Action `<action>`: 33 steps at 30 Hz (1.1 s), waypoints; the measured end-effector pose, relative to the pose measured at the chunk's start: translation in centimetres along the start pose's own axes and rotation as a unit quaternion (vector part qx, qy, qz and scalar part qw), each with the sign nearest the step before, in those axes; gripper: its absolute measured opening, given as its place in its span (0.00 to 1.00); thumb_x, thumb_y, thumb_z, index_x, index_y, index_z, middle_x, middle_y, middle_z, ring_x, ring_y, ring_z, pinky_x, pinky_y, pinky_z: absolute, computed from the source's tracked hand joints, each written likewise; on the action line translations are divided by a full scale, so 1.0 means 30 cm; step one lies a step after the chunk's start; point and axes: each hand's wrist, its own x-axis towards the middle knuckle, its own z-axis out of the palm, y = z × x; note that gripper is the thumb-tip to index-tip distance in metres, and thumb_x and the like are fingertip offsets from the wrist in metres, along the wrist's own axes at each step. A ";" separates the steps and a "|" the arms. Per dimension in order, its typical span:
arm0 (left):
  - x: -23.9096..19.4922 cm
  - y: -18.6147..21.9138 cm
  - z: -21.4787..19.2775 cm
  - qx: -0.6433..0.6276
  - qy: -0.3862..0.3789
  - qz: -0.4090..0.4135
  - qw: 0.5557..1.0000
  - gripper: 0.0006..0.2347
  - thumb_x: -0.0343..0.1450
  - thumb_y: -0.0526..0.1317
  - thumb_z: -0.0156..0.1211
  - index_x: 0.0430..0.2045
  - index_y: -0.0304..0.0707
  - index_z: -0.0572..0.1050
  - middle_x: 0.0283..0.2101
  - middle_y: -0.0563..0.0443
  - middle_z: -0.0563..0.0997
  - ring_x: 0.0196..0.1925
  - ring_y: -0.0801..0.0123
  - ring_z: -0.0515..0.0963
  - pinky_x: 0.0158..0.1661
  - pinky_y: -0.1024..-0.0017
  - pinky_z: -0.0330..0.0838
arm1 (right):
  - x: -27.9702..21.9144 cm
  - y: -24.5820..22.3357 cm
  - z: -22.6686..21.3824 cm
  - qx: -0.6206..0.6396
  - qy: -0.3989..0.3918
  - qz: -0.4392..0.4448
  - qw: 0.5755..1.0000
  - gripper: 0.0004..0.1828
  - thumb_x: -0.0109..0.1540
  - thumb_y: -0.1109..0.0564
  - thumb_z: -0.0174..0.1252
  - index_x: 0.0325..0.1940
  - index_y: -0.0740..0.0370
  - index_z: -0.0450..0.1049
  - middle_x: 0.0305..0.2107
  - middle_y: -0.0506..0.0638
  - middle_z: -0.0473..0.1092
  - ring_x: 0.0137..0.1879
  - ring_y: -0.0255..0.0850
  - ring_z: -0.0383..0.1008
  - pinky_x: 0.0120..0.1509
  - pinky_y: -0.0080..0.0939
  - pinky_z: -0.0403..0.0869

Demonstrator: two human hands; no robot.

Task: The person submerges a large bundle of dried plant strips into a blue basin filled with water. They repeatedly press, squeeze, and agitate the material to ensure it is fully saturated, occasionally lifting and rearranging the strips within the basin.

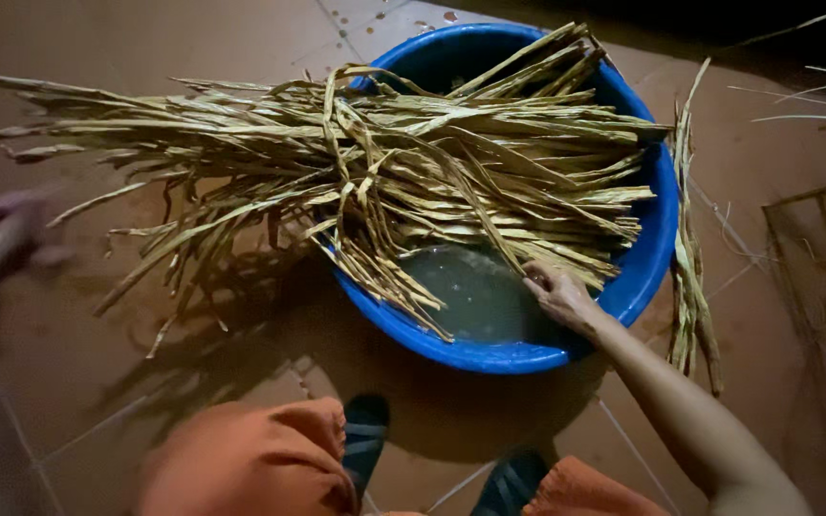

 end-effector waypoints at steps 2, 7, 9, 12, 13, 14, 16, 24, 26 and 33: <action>-0.064 -0.073 -0.023 0.047 -0.002 -0.038 0.998 0.09 0.77 0.33 0.61 0.50 0.34 0.79 0.43 0.40 0.83 0.41 0.60 0.83 0.42 0.67 0.80 | 0.013 0.050 0.025 0.053 0.017 -0.060 0.997 0.16 0.67 0.51 0.56 0.59 0.55 0.74 0.35 0.57 0.75 0.41 0.46 0.75 0.47 0.46 0.73; -0.050 -0.177 0.071 0.159 -0.078 -0.053 0.983 0.11 0.75 0.34 0.60 0.53 0.37 0.77 0.45 0.40 0.82 0.45 0.57 0.81 0.45 0.65 0.78 | 0.090 0.212 0.121 0.231 -0.061 -0.219 0.946 0.28 0.58 0.61 0.59 0.64 0.61 0.69 0.34 0.52 0.75 0.40 0.39 0.73 0.45 0.42 0.74; -0.046 -0.181 0.163 0.203 -0.132 -0.028 0.970 0.13 0.74 0.34 0.60 0.54 0.38 0.76 0.46 0.40 0.81 0.46 0.56 0.81 0.46 0.64 0.78 | 0.087 0.235 0.132 0.118 -0.046 -0.124 0.984 0.16 0.61 0.56 0.62 0.51 0.64 0.74 0.31 0.53 0.76 0.38 0.40 0.75 0.44 0.42 0.74; -0.038 -0.036 0.453 0.254 -0.223 0.076 0.938 0.15 0.73 0.35 0.59 0.55 0.40 0.74 0.47 0.40 0.80 0.48 0.54 0.80 0.48 0.62 0.77 | 0.098 0.178 0.111 0.136 -0.037 -0.029 0.990 0.12 0.62 0.53 0.63 0.42 0.64 0.79 0.28 0.54 0.77 0.35 0.40 0.76 0.41 0.42 0.74; -0.034 -0.007 0.511 0.258 -0.253 0.131 0.923 0.15 0.73 0.35 0.59 0.56 0.41 0.74 0.48 0.40 0.80 0.49 0.53 0.80 0.49 0.62 0.76 | 0.094 0.144 0.095 0.175 -0.033 -0.007 0.984 0.12 0.62 0.52 0.63 0.41 0.63 0.80 0.27 0.54 0.77 0.34 0.40 0.76 0.40 0.42 0.74; -0.018 0.007 0.554 0.257 -0.279 0.185 0.907 0.16 0.73 0.35 0.59 0.56 0.41 0.74 0.48 0.40 0.80 0.50 0.52 0.79 0.49 0.61 0.76 | 0.084 0.116 0.065 0.151 -0.017 -0.020 0.988 0.12 0.61 0.51 0.63 0.41 0.62 0.80 0.27 0.54 0.77 0.34 0.40 0.76 0.40 0.42 0.74; 0.006 0.069 0.686 0.185 -0.319 0.328 0.869 0.17 0.72 0.35 0.58 0.57 0.43 0.73 0.49 0.40 0.79 0.51 0.51 0.79 0.50 0.61 0.75 | 0.039 0.076 0.014 0.102 0.013 -0.043 0.994 0.13 0.60 0.49 0.64 0.41 0.61 0.80 0.26 0.53 0.77 0.33 0.40 0.76 0.39 0.43 0.73; -0.233 0.368 1.522 0.209 -0.300 0.473 0.802 0.22 0.68 0.45 0.59 0.58 0.43 0.70 0.60 0.46 0.72 0.65 0.56 0.68 0.65 0.38 0.56 | -0.006 0.108 -0.016 0.209 0.003 -0.175 0.962 0.16 0.58 0.51 0.68 0.47 0.58 0.81 0.36 0.46 0.80 0.41 0.35 0.79 0.46 0.37 0.75; -0.272 0.339 1.617 0.185 -0.299 0.422 0.836 0.14 0.72 0.43 0.58 0.51 0.46 0.75 0.54 0.49 0.76 0.62 0.59 0.72 0.63 0.45 0.62 | 0.005 0.144 -0.066 0.305 0.017 -0.139 0.942 0.18 0.56 0.54 0.70 0.49 0.57 0.80 0.37 0.45 0.80 0.40 0.33 0.77 0.42 0.35 0.73; -0.390 0.318 1.812 -0.215 -0.359 -0.042 0.907 0.10 0.76 0.44 0.56 0.35 0.37 0.80 0.30 0.44 0.84 0.31 0.59 0.80 0.33 0.62 0.74 | 0.049 0.137 -0.122 0.500 0.058 0.063 0.861 0.11 0.64 0.49 0.62 0.42 0.59 0.78 0.27 0.44 0.75 0.29 0.31 0.68 0.30 0.32 0.66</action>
